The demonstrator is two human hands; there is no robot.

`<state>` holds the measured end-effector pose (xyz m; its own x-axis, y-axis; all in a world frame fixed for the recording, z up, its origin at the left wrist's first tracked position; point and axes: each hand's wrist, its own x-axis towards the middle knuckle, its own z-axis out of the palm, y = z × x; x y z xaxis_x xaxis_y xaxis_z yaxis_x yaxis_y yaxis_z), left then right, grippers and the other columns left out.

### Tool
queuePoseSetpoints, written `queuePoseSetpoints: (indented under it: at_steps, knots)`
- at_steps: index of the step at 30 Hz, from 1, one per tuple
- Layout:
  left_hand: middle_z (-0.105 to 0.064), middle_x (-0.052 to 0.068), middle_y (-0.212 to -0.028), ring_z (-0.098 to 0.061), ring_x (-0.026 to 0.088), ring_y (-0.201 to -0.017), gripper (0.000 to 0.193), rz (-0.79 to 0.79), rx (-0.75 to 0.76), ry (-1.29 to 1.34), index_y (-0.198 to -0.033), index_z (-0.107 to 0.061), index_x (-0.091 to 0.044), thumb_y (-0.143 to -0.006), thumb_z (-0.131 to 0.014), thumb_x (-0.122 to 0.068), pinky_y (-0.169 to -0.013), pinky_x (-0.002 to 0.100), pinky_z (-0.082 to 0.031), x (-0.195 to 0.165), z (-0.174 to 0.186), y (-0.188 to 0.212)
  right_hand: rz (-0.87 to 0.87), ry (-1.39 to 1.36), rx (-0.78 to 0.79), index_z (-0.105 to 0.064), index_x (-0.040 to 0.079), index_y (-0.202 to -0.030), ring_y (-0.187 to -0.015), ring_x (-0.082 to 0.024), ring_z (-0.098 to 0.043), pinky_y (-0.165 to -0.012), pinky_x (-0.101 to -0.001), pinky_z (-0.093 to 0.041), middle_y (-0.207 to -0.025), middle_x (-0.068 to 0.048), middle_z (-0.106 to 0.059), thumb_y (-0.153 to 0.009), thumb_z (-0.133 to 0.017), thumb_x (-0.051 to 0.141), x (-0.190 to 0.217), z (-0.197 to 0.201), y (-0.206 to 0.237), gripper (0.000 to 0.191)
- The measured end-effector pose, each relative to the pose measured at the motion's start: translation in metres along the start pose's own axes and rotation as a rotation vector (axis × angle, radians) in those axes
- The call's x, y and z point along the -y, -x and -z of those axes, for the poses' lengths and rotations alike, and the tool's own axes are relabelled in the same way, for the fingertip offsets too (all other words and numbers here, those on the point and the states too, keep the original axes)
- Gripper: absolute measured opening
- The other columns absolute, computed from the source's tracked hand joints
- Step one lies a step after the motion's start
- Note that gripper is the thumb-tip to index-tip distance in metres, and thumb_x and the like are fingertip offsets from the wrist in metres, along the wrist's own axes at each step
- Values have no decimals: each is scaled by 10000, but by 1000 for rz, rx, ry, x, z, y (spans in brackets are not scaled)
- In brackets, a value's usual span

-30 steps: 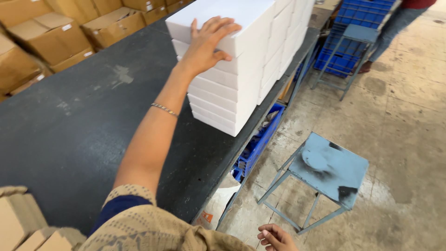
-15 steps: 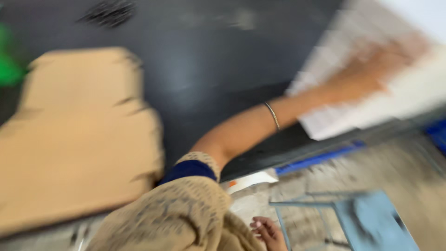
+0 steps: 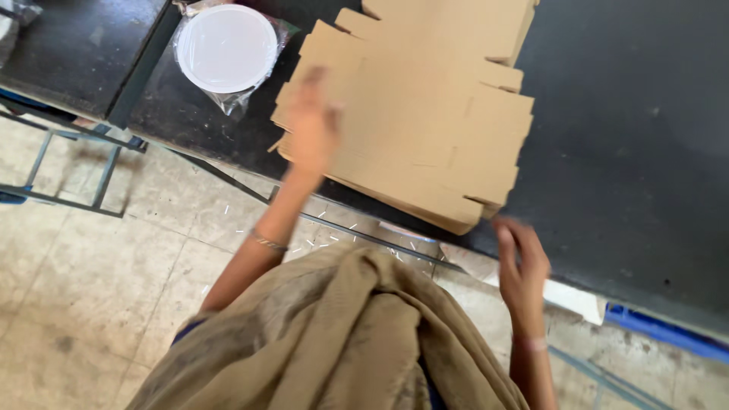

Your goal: The person folds a cardboard outer box, places a white inner box inside it, and sets a round light fixture into the white box. They close the box, stack the finished boxes on the table, and repeat the packing cycle with another fixture and box.

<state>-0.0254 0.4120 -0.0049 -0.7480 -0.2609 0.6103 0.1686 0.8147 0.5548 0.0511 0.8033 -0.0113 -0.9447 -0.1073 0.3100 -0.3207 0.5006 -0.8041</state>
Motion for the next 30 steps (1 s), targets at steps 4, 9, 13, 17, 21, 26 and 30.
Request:
queuePoseSetpoints:
  at_steps: [4,9,13,17,21,26,30]
  knots:
    - [-567,245,-1422,-530,429,-1333,458,139,-47,4,-1418,-522,37,-978,-646,11,-1142,467,-425,79,63,14,235,275,113,-648,1,-1242,-1119,-420,-616,-945,-456,-508,-1261,-218,-634,-1079,-603,180,54,-99,-70,247]
    - [-588,232,-1401,-555,418,-1310,412,198,39,135,-1405,-539,31,-1025,-644,-85,-1118,457,-451,119,77,32,249,583,56,-623,-28,-1285,-1097,-440,-592,-921,-491,-498,-1224,-241,-609,-1010,-659,262,104,-173,-39,401]
    - [-555,243,-1454,-535,427,-1338,488,199,108,170,-1423,-512,42,-1010,-657,-172,-1130,458,-439,128,59,33,-19,279,263,-718,106,-1209,-1141,-325,-680,-992,-430,-525,-1209,-140,-716,-1019,-634,276,105,-173,17,269]
    - [-488,282,-1509,-485,449,-1381,603,181,143,142,-1449,-463,71,-993,-673,-263,-1123,487,-405,127,43,36,-73,560,-243,-563,-28,-1442,-1307,-435,-562,-1115,-485,-452,-1403,-259,-608,-1139,-590,300,44,-135,-13,448]
    - [-412,273,-1586,-468,457,-1414,660,151,145,78,-1520,-423,53,-1033,-660,-323,-1175,491,-390,126,42,43,-408,474,-253,-456,-90,-1452,-1348,-466,-485,-1123,-474,-387,-1441,-335,-512,-1023,-588,507,-20,-103,-50,747]
    - [-240,233,-1691,-404,477,-1448,754,201,267,50,-1604,-283,33,-1074,-595,-405,-1173,539,-350,121,49,48,-464,135,-309,-511,-54,-1422,-1379,-361,-529,-1162,-408,-393,-1445,-265,-564,-966,-600,540,-28,-104,-44,754]
    - [-188,208,-1709,-353,451,-1481,821,235,307,-8,-1633,-204,15,-1072,-580,-453,-1180,579,-308,114,50,51,-246,14,-420,-581,-82,-1416,-1441,-383,-406,-1150,-431,-363,-1556,-265,-378,-1039,-711,394,1,-84,-56,621]
